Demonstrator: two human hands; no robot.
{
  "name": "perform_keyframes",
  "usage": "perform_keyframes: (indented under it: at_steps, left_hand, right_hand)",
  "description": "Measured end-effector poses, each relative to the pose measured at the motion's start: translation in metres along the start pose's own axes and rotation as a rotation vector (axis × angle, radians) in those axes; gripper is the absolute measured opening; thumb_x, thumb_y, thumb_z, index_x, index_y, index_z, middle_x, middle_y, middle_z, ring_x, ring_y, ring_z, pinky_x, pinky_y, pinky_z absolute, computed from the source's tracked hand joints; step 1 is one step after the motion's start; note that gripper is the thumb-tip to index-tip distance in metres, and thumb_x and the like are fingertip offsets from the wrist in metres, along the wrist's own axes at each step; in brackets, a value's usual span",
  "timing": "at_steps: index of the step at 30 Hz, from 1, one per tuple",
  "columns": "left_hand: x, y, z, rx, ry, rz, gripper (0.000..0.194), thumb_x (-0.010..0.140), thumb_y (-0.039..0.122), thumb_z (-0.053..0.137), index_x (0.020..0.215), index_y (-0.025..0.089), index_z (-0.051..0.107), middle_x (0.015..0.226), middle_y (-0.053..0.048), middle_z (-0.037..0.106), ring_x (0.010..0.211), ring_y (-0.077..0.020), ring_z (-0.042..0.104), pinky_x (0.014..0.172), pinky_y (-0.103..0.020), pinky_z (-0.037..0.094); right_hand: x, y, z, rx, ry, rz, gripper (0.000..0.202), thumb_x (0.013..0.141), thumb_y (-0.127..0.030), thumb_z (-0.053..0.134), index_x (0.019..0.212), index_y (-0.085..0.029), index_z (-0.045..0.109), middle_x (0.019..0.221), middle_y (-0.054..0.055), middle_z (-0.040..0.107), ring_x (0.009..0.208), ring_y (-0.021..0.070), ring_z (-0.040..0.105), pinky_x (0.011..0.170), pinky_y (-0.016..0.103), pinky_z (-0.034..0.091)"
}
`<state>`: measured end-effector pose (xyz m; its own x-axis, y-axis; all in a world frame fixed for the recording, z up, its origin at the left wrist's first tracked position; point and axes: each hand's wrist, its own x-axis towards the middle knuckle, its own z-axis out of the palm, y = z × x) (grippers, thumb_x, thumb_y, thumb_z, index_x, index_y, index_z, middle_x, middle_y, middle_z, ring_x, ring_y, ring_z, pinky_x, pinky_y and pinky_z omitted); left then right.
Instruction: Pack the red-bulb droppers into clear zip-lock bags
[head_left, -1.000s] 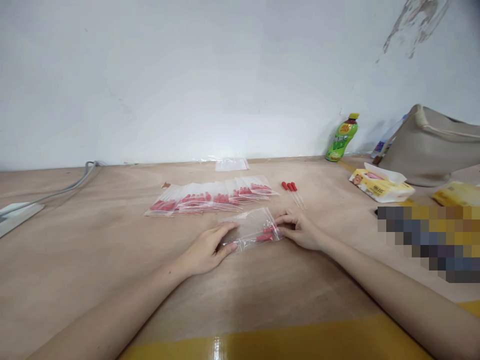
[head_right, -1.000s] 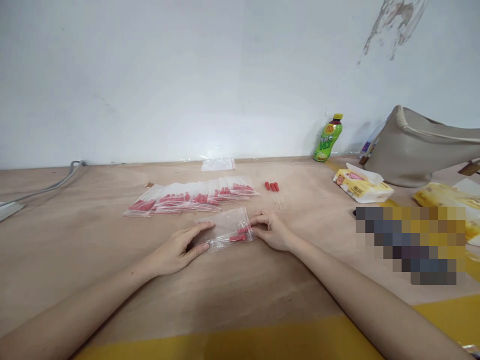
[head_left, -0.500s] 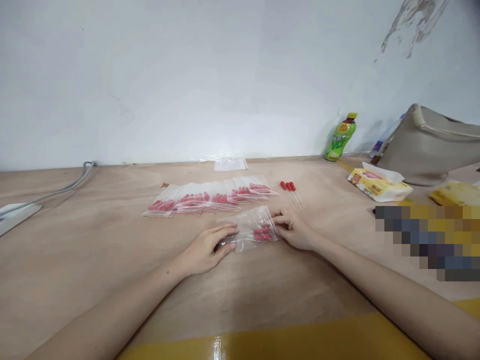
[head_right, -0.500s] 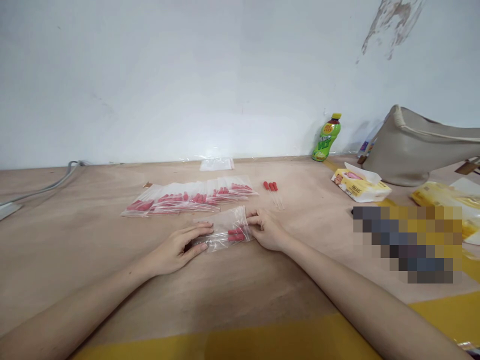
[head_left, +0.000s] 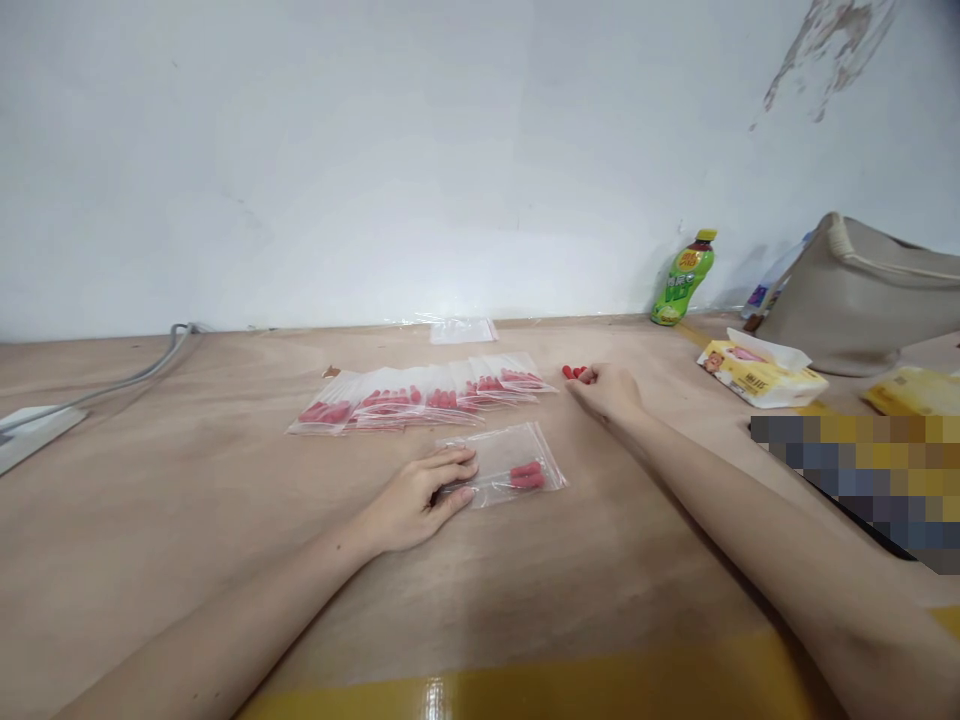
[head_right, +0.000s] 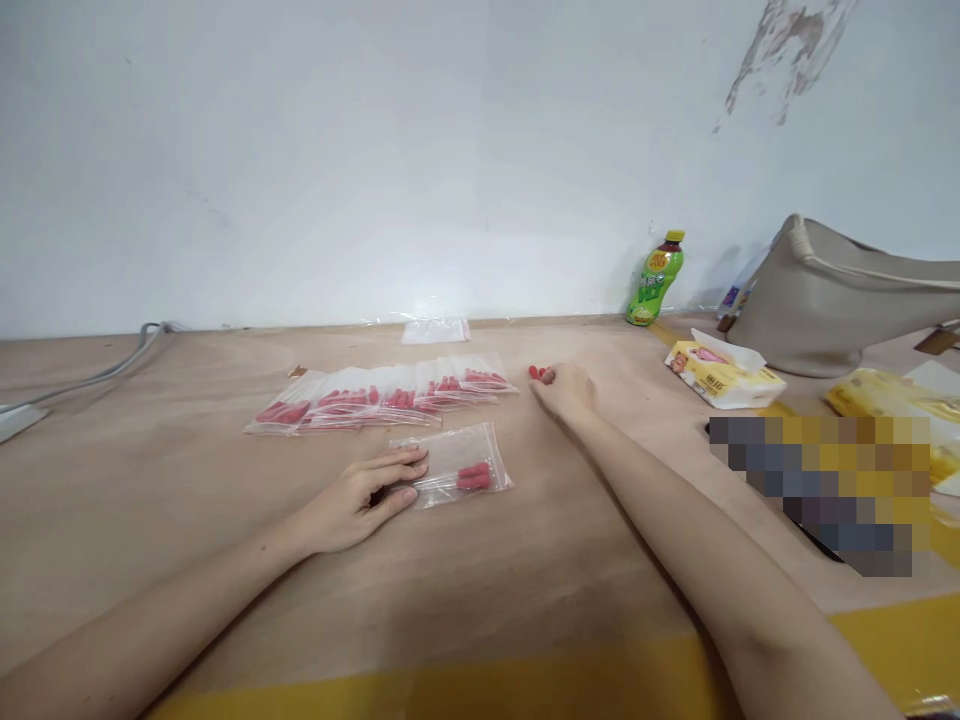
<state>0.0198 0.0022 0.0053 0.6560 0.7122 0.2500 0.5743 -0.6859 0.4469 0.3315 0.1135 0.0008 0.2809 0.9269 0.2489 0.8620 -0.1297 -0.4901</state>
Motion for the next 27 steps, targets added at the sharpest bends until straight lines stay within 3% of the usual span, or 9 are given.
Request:
perform_keyframes:
  at_steps: [6, 9, 11, 14, 17, 21, 27]
  left_hand:
    - [-0.001, -0.001, 0.001, -0.012, 0.007, -0.002, 0.033, 0.088, 0.032, 0.048, 0.117, 0.019, 0.057, 0.128, -0.008, 0.051, 0.12, -0.0222, 0.046, 0.099, -0.04, 0.04]
    - [-0.001, -0.003, 0.001, -0.016, 0.005, 0.003, 0.033, 0.088, 0.032, 0.048, 0.117, 0.018, 0.057, 0.127, -0.008, 0.052, 0.119, -0.0217, 0.046, 0.099, -0.04, 0.04]
    - [-0.001, -0.003, 0.001, -0.019, 0.002, 0.016, 0.033, 0.088, 0.031, 0.048, 0.117, 0.018, 0.057, 0.127, -0.008, 0.052, 0.119, -0.0215, 0.046, 0.099, -0.039, 0.04]
    - [-0.001, -0.003, 0.0, -0.026, -0.002, 0.031, 0.033, 0.088, 0.031, 0.047, 0.118, 0.019, 0.056, 0.126, -0.008, 0.052, 0.119, -0.0218, 0.046, 0.098, -0.04, 0.04]
    - [0.0, -0.002, -0.001, -0.028, -0.003, 0.03, 0.033, 0.088, 0.031, 0.047, 0.117, 0.019, 0.056, 0.127, -0.008, 0.051, 0.119, -0.0218, 0.046, 0.099, -0.04, 0.04]
    - [0.0, -0.002, -0.001, -0.022, -0.003, 0.034, 0.032, 0.088, 0.031, 0.047, 0.117, 0.02, 0.056, 0.127, -0.008, 0.052, 0.119, -0.0219, 0.047, 0.097, -0.039, 0.041]
    - [-0.001, -0.003, -0.002, -0.008, -0.018, 0.021, 0.036, 0.089, 0.032, 0.047, 0.123, 0.022, 0.049, 0.126, -0.006, 0.053, 0.118, -0.0222, 0.047, 0.098, -0.04, 0.04]
  right_hand:
    - [0.001, -0.025, 0.009, -0.242, -0.048, 0.066, 0.03, 0.075, -0.04, 0.052, 0.079, -0.015, 0.068, 0.088, 0.016, 0.066, 0.09, 0.0305, 0.059, 0.079, 0.043, 0.036]
    - [-0.002, -0.03, 0.006, -0.239, -0.056, 0.053, 0.028, 0.077, -0.037, 0.05, 0.076, -0.014, 0.066, 0.087, 0.018, 0.065, 0.091, 0.0311, 0.059, 0.08, 0.044, 0.036]
    - [-0.007, -0.029, 0.001, -0.112, -0.042, 0.0, 0.025, 0.077, -0.034, 0.05, 0.075, -0.014, 0.064, 0.085, 0.016, 0.065, 0.087, 0.0283, 0.059, 0.076, 0.039, 0.038]
    - [-0.021, -0.024, -0.008, 0.278, -0.031, -0.107, 0.02, 0.078, -0.033, 0.049, 0.081, -0.015, 0.057, 0.079, 0.01, 0.063, 0.077, 0.0201, 0.059, 0.068, 0.03, 0.042]
    - [-0.045, -0.02, -0.013, 0.697, -0.082, -0.141, 0.035, 0.074, -0.037, 0.054, 0.101, -0.017, 0.044, 0.072, 0.002, 0.058, 0.061, 0.0131, 0.056, 0.056, 0.025, 0.043]
    - [-0.075, -0.017, -0.009, 0.987, -0.127, -0.054, 0.068, 0.068, -0.038, 0.061, 0.12, -0.024, 0.021, 0.07, -0.007, 0.049, 0.043, 0.0072, 0.046, 0.041, 0.021, 0.039]
    - [-0.091, -0.021, 0.002, 1.219, -0.186, 0.115, 0.061, 0.064, -0.035, 0.065, 0.112, -0.026, 0.027, 0.067, -0.008, 0.051, 0.051, 0.0096, 0.056, 0.05, 0.025, 0.05]
